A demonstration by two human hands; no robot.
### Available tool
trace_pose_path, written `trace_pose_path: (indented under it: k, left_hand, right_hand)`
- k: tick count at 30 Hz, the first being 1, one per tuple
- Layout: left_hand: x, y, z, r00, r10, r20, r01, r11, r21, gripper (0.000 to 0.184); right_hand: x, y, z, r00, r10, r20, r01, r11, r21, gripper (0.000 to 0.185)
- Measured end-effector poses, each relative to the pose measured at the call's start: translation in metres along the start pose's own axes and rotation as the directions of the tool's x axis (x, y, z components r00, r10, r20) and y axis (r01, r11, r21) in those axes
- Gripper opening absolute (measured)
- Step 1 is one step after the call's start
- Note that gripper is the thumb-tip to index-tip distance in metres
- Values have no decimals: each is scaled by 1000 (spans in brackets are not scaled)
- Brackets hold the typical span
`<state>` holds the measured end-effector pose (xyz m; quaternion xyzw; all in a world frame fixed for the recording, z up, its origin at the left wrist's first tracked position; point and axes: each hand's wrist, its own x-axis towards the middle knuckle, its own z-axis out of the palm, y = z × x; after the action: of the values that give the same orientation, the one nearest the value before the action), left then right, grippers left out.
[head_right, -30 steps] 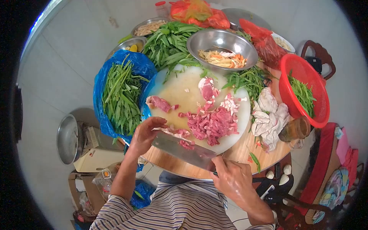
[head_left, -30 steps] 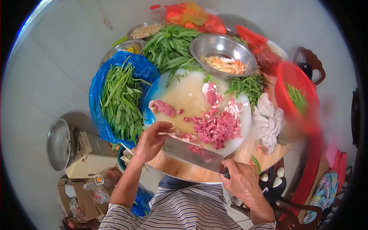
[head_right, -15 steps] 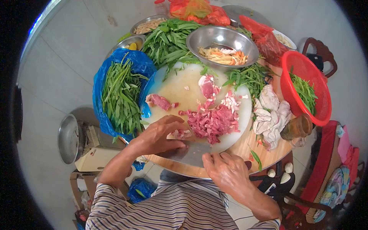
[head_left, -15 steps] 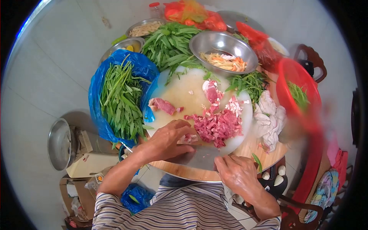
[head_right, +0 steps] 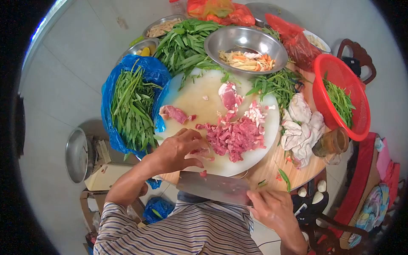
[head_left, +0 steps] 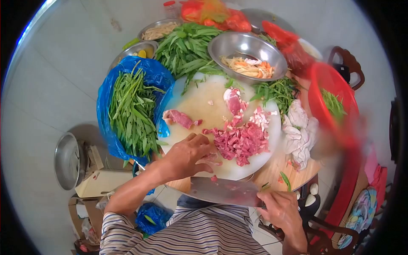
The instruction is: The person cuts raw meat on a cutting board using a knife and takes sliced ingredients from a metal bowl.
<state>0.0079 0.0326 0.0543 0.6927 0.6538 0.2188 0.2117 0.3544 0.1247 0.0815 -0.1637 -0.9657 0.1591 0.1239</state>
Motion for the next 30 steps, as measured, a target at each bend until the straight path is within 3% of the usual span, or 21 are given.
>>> trace_pose_path:
  k: [3, 9, 11, 12, 14, 15, 17, 19, 21, 22, 24, 27, 29, 30]
  left_hand:
    - [1, 3, 13, 999, 48, 1, -48, 996, 79, 39]
    - [7, 0, 34, 972, 228, -47, -229, 973, -19, 19]
    - [11, -5, 25, 980, 198, 35, -188, 964, -189, 16]
    - [14, -2, 14, 979, 201, 33, -192, 965, -179, 16]
    - [24, 10, -14, 988, 8, 155, 53, 920, -387, 13]
    - [32, 9, -18, 988, 9, 152, 50, 923, -381, 13]
    - [48, 8, -23, 998, -59, -2, 53, 910, -411, 12]
    - [76, 13, -25, 999, -49, -18, 37, 901, -432, 20]
    - [109, 23, -16, 979, -29, -199, -80, 852, -518, 27]
    - [123, 23, -9, 978, -26, -207, -86, 853, -516, 27]
    - [147, 17, 4, 976, 205, -74, -218, 933, -285, 27]
    - [157, 7, 9, 972, 236, 11, -225, 940, -255, 26]
    - [159, -4, -9, 976, 206, -66, -217, 942, -258, 25]
    - [165, -14, -18, 988, 31, -152, -69, 966, -250, 25]
  right_hand:
    - [-27, 9, 5, 991, 119, -67, -116, 992, 52, 49]
    - [-49, 21, 19, 894, 294, -337, -272, 956, 114, 38]
    - [-47, 19, 19, 859, 331, -391, -301, 944, 137, 35]
    - [-46, 20, 20, 822, 368, -435, -328, 930, 167, 32]
    - [-46, 26, 28, 778, 410, -477, -338, 912, 232, 28]
    - [-46, 28, 32, 734, 454, -505, -348, 890, 293, 25]
    - [-48, 29, 35, 700, 495, -515, -378, 868, 321, 21]
    - [-48, 31, 37, 603, 648, -465, -461, 759, 460, 20]
    - [-43, 35, 42, 593, 621, -512, -442, 783, 438, 18]
    - [-41, 35, 44, 577, 598, -556, -430, 802, 415, 17]
    - [-42, 34, 45, 588, 606, -537, -426, 795, 432, 17]
    - [-41, 31, 46, 584, 652, -484, -449, 756, 477, 17]
    - [-42, 31, 49, 581, 631, -515, -443, 775, 450, 18]
    - [-41, 31, 50, 578, 632, -516, -442, 774, 453, 18]
